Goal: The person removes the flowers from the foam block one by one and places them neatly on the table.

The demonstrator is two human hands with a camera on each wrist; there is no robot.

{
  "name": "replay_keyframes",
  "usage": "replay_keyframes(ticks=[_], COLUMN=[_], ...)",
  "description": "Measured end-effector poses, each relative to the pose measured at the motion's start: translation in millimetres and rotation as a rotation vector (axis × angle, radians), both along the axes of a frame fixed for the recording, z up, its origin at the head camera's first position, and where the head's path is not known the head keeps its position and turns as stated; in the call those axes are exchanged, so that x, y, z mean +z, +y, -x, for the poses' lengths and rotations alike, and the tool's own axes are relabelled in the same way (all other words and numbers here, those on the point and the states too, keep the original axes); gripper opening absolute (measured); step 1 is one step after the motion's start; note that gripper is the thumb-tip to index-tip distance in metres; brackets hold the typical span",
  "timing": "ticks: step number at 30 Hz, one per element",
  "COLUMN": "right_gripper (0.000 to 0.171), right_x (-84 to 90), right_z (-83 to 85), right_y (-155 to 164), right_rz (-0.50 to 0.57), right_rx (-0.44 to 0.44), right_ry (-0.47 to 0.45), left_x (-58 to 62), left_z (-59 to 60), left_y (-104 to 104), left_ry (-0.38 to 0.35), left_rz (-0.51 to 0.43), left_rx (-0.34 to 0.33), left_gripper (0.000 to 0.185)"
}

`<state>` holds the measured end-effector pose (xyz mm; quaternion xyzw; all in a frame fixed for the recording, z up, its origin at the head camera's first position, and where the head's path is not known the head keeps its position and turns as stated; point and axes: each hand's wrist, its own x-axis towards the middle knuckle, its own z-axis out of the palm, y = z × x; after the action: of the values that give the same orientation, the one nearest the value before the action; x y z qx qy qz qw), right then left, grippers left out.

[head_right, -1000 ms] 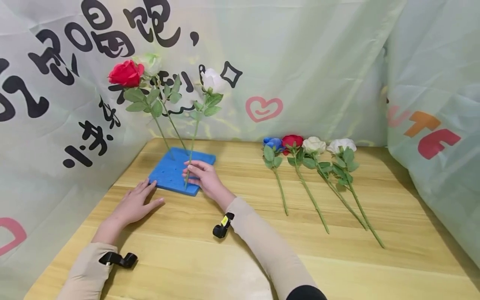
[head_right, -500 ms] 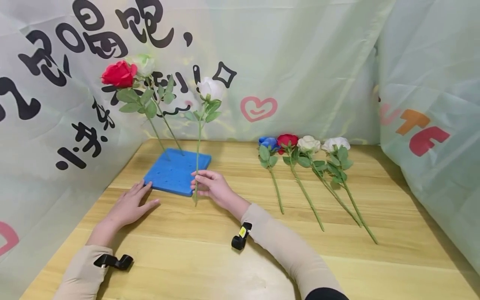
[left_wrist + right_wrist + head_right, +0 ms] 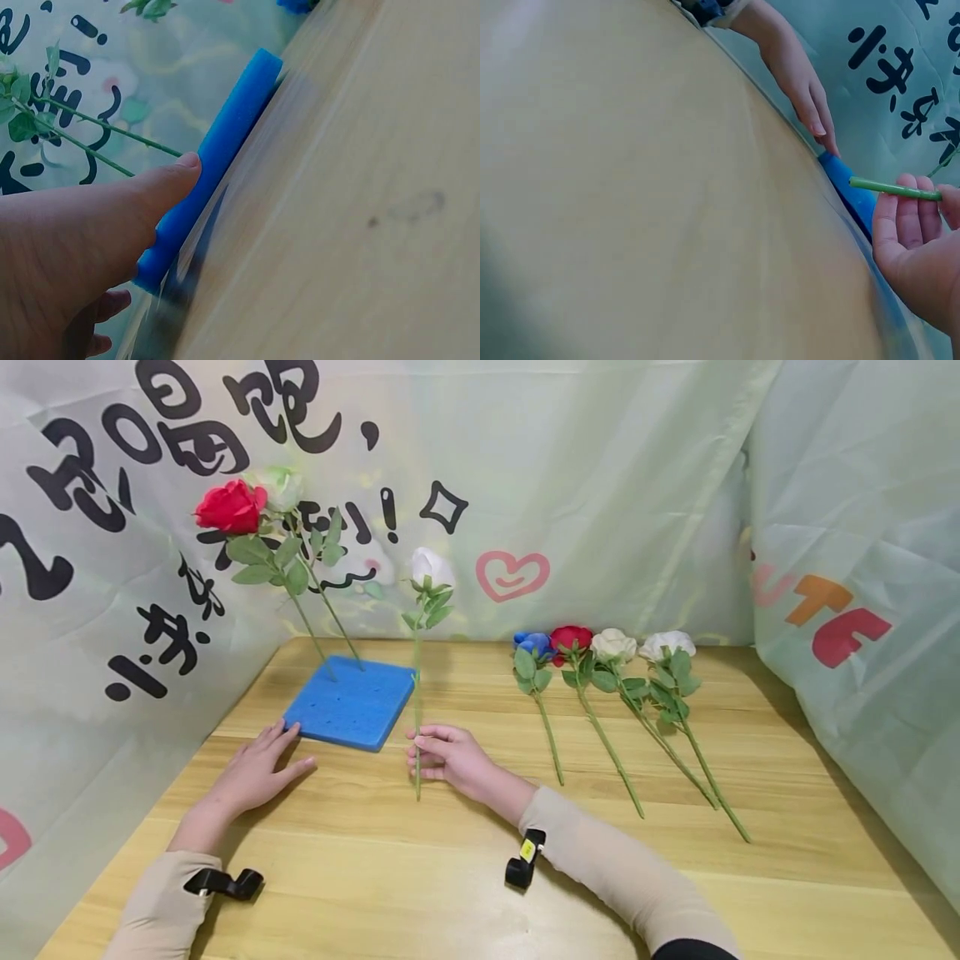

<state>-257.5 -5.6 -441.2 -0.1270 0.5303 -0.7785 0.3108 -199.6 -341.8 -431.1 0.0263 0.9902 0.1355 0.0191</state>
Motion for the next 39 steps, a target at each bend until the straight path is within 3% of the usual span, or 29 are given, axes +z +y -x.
replay_keyframes(ticks=[8, 15, 31, 39], right_gripper=[0.041, 0.031, 0.022, 0.028], right_x=[0.0, -0.5, -2.1, -0.3], right_z=[-8.1, -10.1, -12.1, -7.6], right_y=[32.0, 57.0, 95.9, 111.3], right_rz=[0.008, -0.001, -0.041, -0.067], right_rx=[0.027, 0.007, -0.021, 0.014], right_ry=[-0.058, -0.136, -0.211, -0.21], left_x=[-0.4, 0.5, -0.9, 1.8], left_z=[1.3, 0.1, -0.8, -1.5], left_y=[-0.1, -0.5, -0.5, 1.5], left_ry=[0.001, 0.0, 0.001, -0.001], left_rz=[0.003, 0.002, -0.003, -0.008], left_rx=[-0.005, -0.006, -0.004, -0.006], left_gripper=[0.088, 0.089, 0.088, 0.087])
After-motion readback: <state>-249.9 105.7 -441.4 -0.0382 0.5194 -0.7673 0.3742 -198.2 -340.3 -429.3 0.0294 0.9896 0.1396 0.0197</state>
